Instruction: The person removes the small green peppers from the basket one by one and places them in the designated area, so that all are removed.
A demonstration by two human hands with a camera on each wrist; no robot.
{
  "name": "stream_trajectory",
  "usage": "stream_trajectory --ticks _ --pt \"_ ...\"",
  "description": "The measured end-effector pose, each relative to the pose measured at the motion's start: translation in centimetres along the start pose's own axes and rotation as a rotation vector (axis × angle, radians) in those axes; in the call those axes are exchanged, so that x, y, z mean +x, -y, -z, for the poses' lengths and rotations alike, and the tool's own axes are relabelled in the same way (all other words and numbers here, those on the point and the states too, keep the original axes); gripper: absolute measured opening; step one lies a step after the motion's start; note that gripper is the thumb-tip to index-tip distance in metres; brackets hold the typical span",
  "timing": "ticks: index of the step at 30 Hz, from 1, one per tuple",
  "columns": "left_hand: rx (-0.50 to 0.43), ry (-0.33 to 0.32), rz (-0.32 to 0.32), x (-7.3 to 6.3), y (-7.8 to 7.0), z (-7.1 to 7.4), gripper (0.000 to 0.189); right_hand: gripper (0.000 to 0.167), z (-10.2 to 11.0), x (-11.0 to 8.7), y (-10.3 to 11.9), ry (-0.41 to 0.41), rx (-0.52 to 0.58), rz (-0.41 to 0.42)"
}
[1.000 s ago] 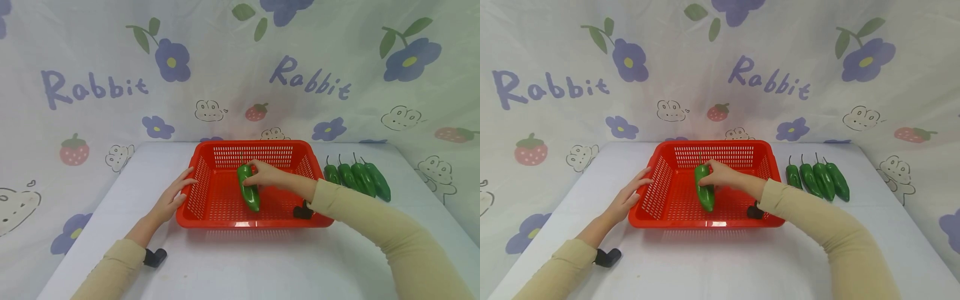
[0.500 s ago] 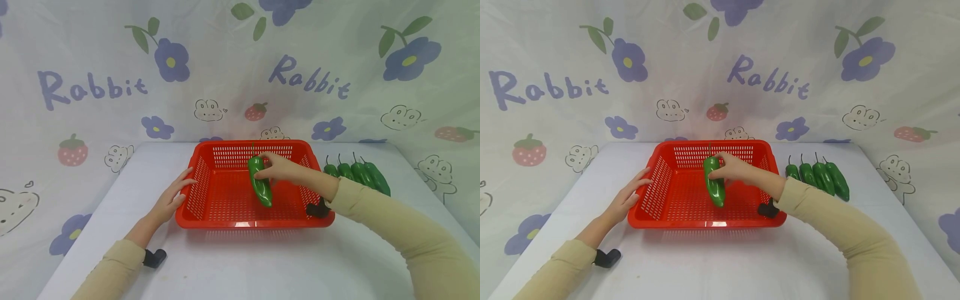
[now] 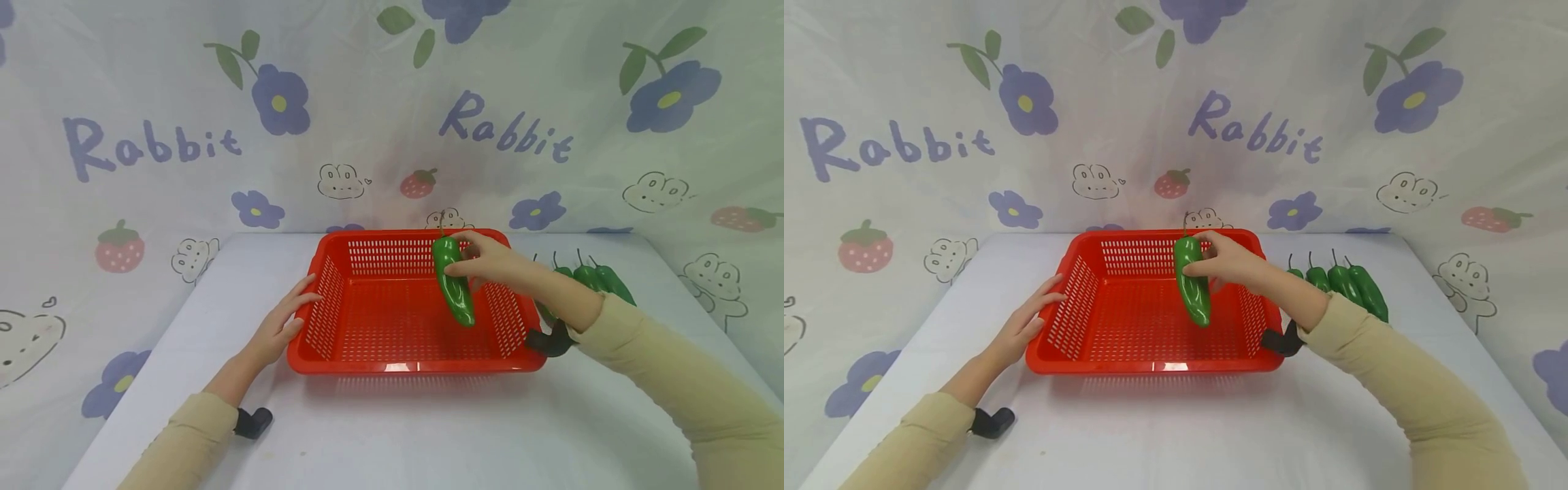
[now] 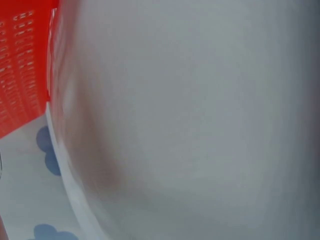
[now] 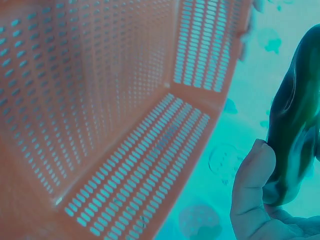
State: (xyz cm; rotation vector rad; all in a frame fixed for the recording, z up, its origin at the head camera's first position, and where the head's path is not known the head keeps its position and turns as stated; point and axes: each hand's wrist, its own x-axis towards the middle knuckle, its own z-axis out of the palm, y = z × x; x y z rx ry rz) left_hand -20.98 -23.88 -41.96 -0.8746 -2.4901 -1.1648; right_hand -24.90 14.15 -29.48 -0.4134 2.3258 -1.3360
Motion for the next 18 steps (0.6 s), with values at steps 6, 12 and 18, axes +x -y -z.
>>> stream_trajectory --ticks 6,12,18 --pt "-0.018 0.009 0.011 0.0 0.0 0.1 0.043 0.069 2.1 -1.4 -0.6 -0.061 -0.038 -0.004" --pt "-0.018 0.006 0.016 0.3 -1.7 0.4 0.042 0.067 3.7 -3.0 -1.0 -0.104 0.001 -0.009" --pt "-0.018 0.008 0.012 0.4 -2.3 0.5 0.040 0.072 5.1 -4.1 -1.9 -0.143 0.020 -0.030"
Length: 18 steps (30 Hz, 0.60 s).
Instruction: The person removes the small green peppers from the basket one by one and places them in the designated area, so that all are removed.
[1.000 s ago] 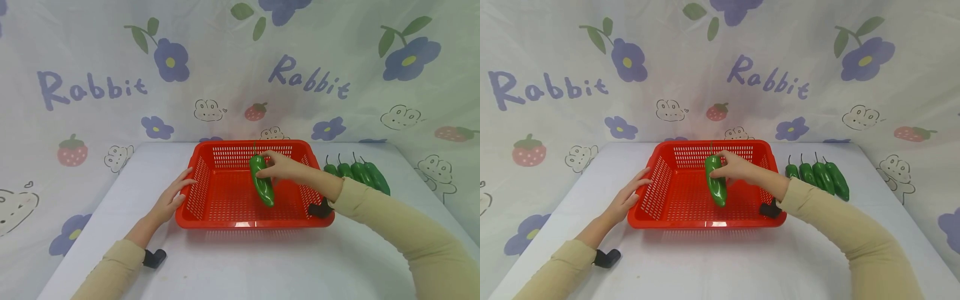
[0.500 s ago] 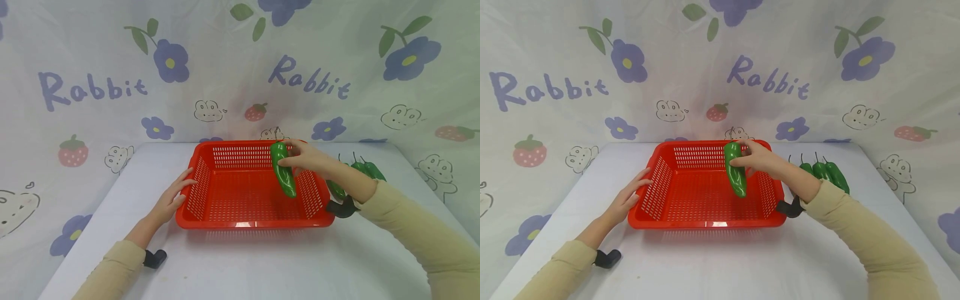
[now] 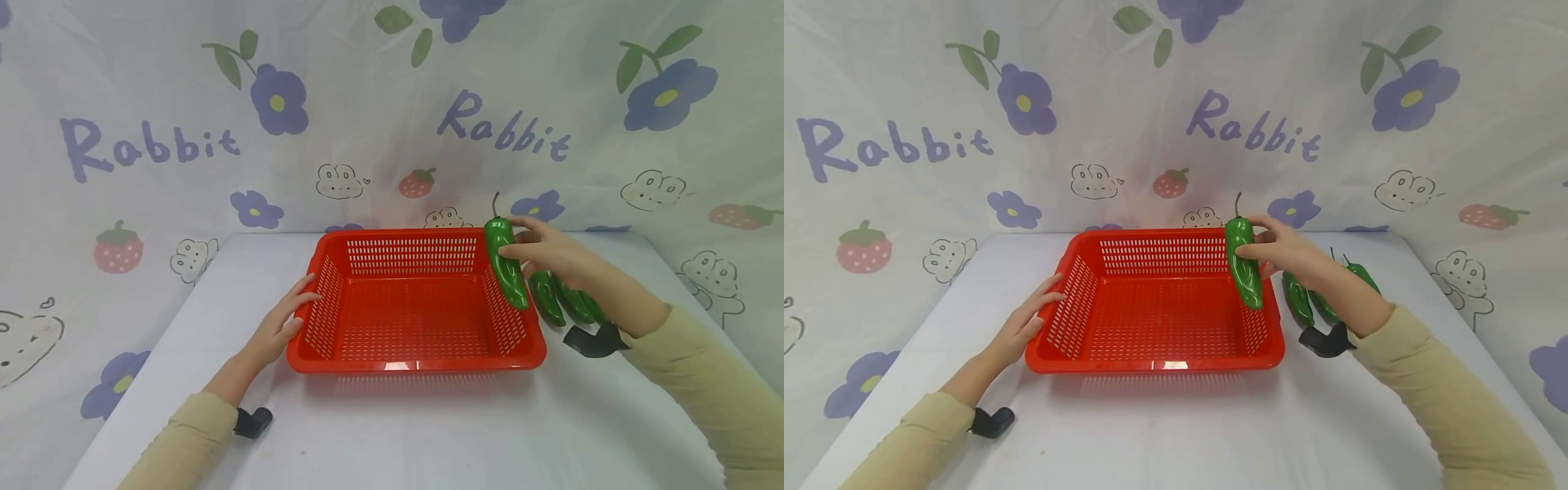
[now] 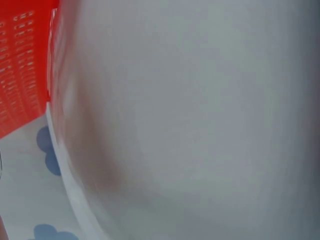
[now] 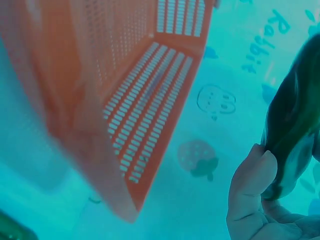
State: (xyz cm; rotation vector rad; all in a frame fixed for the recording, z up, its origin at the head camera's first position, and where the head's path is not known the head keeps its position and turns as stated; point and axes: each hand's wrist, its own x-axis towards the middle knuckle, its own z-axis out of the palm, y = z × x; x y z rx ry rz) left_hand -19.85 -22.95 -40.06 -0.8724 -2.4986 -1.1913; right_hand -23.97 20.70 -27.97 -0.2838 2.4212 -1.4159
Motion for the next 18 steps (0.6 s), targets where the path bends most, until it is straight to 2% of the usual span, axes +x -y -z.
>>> stream_trajectory --ticks 2,6,13,18 --pt "0.000 -0.002 -0.002 0.0 0.3 -0.1 0.040 0.074 0.6 -0.2 -0.4 -0.009 0.005 -0.012" --pt "-0.007 -0.005 -0.008 0.2 -1.3 0.1 0.039 0.076 1.8 -0.5 -1.5 -0.055 -0.031 -0.034" --pt "-0.009 0.002 0.004 -0.2 1.5 -0.2 0.044 0.078 3.8 -1.5 -2.7 -0.125 -0.077 -0.090" --pt "-0.031 0.004 -0.011 -0.3 2.2 -0.2 0.044 0.078 5.0 -2.2 -3.5 -0.156 -0.104 -0.088"
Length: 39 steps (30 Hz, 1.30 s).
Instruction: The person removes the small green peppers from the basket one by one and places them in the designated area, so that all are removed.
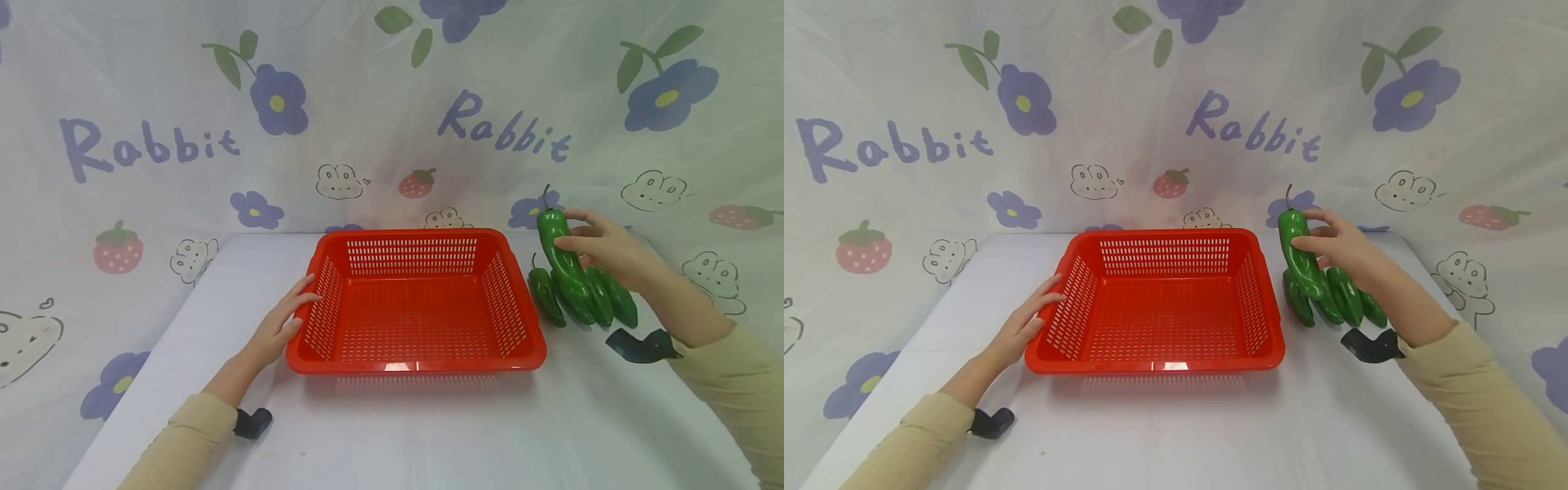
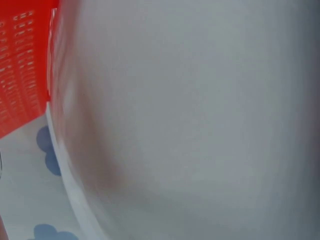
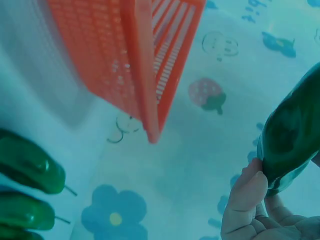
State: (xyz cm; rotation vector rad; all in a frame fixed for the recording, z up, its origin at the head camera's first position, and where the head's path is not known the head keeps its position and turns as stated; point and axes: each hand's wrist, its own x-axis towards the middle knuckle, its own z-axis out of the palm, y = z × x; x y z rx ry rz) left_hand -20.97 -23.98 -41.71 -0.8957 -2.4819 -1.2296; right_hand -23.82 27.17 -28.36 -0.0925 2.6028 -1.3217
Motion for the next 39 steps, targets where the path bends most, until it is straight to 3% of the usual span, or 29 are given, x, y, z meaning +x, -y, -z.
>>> stream_trajectory --ticks 16,25,33,39 --pt "0.022 -0.006 -0.004 0.0 0.0 0.0 0.043 0.075 3.5 -0.4 -3.8 -0.078 0.013 0.047" --pt "0.012 -0.012 -0.012 0.5 -3.4 0.3 0.039 0.077 4.8 -0.4 -5.2 -0.093 0.002 -0.016" --pt "0.027 -0.014 -0.015 0.2 -0.5 -0.1 0.043 0.077 5.2 -0.2 -6.3 -0.145 0.004 -0.017" --pt "0.026 -0.005 0.007 0.2 -0.3 -0.1 0.043 0.080 5.4 0.3 -7.5 -0.181 0.002 -0.049"
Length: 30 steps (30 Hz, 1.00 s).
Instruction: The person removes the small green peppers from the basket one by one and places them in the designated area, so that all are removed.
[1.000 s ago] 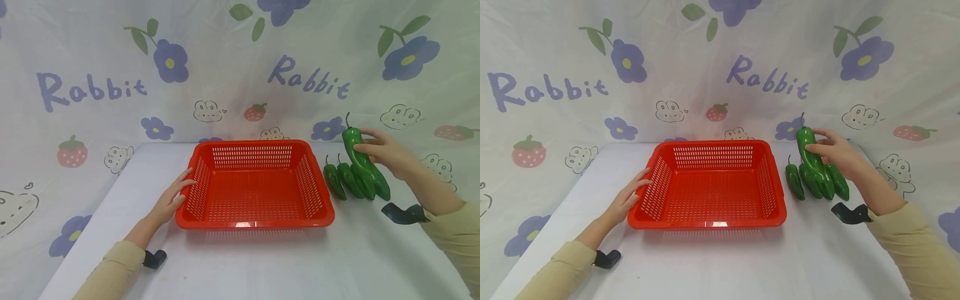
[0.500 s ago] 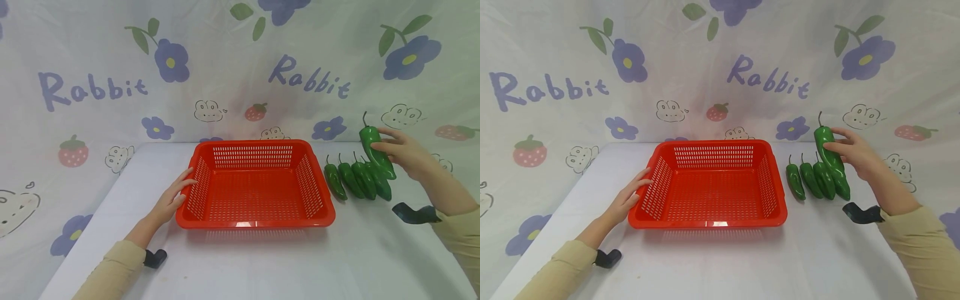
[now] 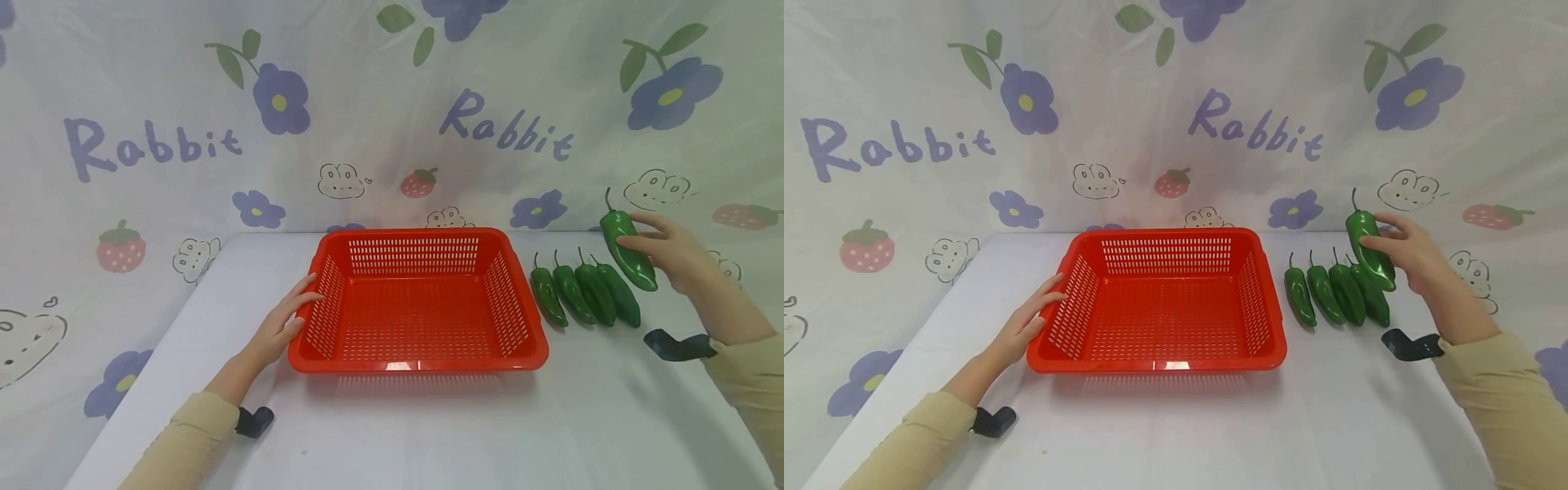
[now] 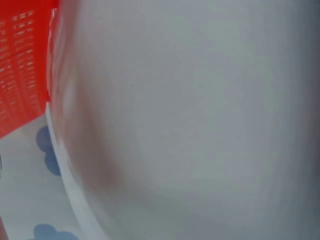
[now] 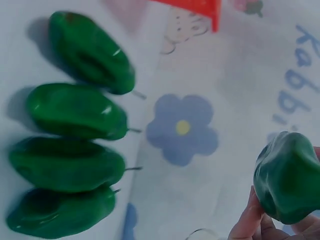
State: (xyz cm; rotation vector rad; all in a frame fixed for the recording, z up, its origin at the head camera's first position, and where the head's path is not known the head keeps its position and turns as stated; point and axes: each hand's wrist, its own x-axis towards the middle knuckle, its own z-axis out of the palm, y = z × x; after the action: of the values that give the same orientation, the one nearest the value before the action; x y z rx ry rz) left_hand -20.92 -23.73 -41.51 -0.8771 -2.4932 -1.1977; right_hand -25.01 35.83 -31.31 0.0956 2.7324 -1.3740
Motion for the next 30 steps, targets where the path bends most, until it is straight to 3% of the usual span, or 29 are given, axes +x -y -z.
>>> stream_trajectory --ticks 6,14,30 --pt "0.005 0.006 0.009 0.1 -1.0 0.1 0.043 0.081 0.1 0.6 -2.1 -0.044 0.024 -0.044" --pt "-0.014 0.004 -0.002 -0.1 0.0 0.1 0.045 0.079 0.2 1.0 -3.8 -0.076 0.027 -0.076" --pt "-0.003 -0.005 -0.012 -0.2 0.1 -0.1 0.042 0.082 -0.2 2.1 -7.9 -0.162 0.009 -0.134"
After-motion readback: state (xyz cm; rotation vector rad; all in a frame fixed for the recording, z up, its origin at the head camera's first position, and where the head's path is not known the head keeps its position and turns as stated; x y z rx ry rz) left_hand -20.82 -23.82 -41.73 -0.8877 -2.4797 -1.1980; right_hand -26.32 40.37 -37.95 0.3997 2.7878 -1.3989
